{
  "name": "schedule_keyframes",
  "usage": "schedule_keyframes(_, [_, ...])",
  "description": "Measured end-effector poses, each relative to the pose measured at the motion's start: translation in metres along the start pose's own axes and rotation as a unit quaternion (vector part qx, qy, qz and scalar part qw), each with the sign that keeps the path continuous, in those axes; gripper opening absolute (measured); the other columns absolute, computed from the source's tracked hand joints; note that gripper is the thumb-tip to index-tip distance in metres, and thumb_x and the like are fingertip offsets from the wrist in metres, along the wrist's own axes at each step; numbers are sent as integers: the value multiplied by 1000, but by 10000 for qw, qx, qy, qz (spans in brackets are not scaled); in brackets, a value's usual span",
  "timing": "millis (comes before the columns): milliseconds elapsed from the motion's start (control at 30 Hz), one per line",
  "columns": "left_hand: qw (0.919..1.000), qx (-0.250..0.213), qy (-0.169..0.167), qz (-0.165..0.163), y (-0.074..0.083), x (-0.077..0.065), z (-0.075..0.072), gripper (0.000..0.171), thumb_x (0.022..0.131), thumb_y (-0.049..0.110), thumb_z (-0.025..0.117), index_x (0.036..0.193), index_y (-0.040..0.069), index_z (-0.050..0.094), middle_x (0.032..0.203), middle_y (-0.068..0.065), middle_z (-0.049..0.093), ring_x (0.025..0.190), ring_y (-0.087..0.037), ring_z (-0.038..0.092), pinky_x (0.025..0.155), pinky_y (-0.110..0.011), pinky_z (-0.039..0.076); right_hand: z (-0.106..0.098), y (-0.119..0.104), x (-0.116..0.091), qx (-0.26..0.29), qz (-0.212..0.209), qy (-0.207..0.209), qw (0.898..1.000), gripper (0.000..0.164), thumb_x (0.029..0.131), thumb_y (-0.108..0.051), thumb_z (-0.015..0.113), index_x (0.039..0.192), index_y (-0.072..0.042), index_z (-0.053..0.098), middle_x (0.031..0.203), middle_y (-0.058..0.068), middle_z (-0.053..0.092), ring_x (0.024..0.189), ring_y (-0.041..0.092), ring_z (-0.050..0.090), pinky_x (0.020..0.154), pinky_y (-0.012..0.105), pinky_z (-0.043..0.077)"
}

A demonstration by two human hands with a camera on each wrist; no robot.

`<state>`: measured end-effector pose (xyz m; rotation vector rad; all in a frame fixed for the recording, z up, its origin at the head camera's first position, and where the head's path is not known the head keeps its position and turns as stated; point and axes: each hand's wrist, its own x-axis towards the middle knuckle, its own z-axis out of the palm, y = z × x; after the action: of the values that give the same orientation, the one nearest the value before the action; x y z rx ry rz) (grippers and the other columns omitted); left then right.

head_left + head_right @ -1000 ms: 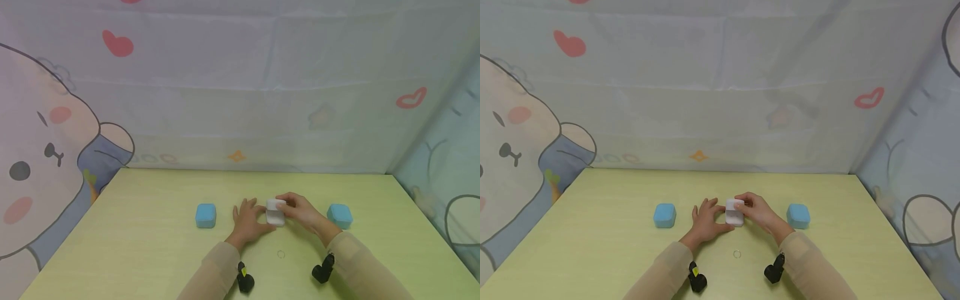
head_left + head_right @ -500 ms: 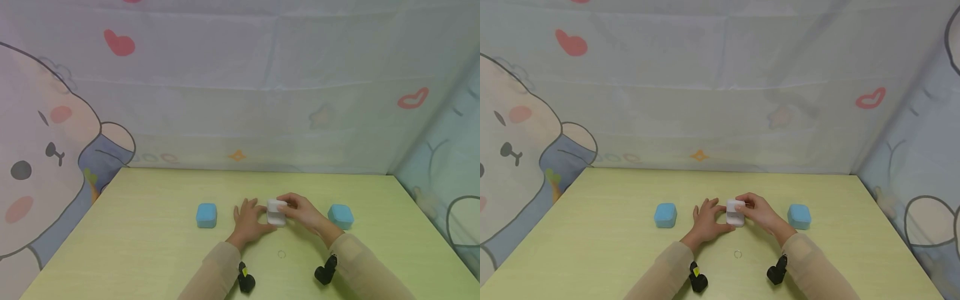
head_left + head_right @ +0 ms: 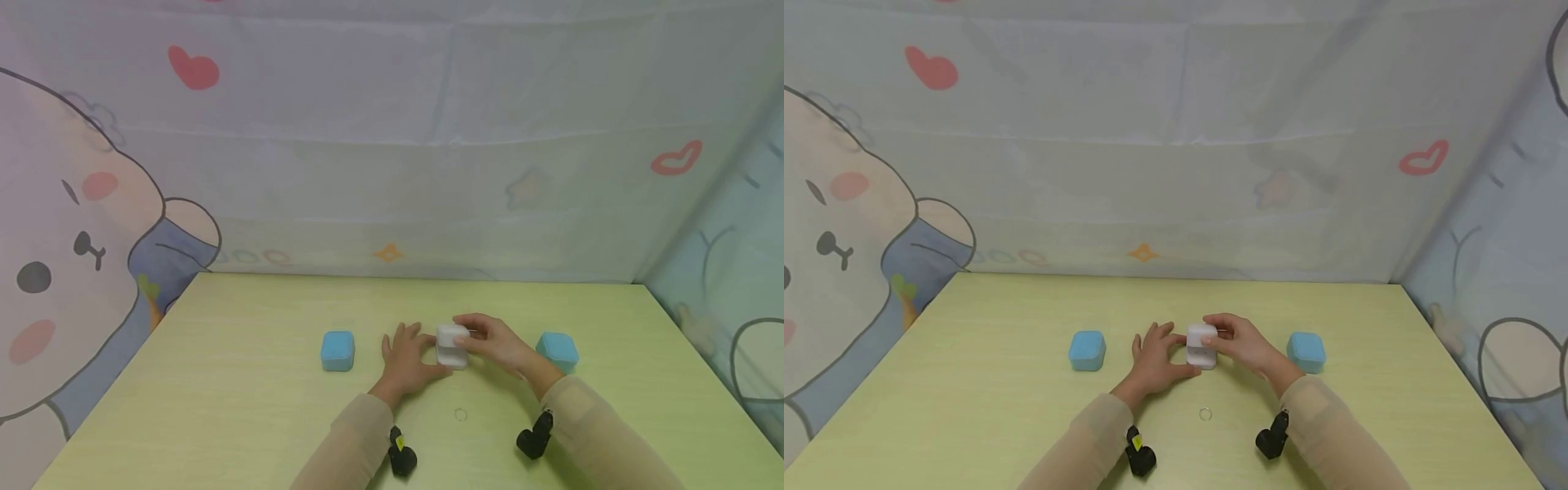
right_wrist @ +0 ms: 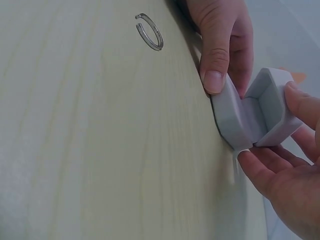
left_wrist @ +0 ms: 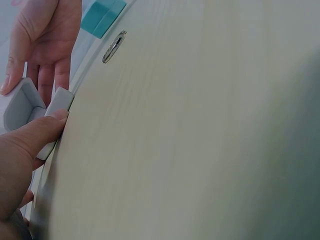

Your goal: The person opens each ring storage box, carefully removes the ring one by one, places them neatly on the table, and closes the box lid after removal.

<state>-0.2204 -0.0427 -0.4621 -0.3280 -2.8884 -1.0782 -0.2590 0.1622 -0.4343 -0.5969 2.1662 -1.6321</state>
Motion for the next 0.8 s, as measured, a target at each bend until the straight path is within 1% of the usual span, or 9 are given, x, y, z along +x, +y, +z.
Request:
schedule_keyframes(233, [10000, 1, -14, 3, 0, -1, -1, 55, 75, 45, 75, 119, 14, 63, 148, -16, 36, 143, -42, 17, 110, -66, 2, 2, 0, -1, 40, -82, 65, 9999, 56, 92, -18, 62, 135, 9, 39, 135, 28, 45, 126, 43, 46, 96, 42, 49])
schedule_keyframes(433, [10000, -22, -21, 3, 0, -1, 0, 55, 75, 44, 75, 119, 14, 63, 148, -16, 36, 143, -42, 17, 110, -66, 2, 3, 3, -1, 24, -92, 102, 9999, 51, 92, -19, 62, 131, 7, 42, 133, 27, 47, 125, 41, 48, 95, 42, 49])
schedule_keyframes(800, [10000, -50, -34, -9, -1, 0, 0, 54, 75, 43, 75, 119, 14, 63, 149, -16, 36, 143, -42, 16, 111, -66, 1, 5, 6, -3, 109, -131, 151, 9997, 51, 92, -17, 62, 132, 6, 41, 135, 28, 45, 129, 43, 44, 97, 42, 48])
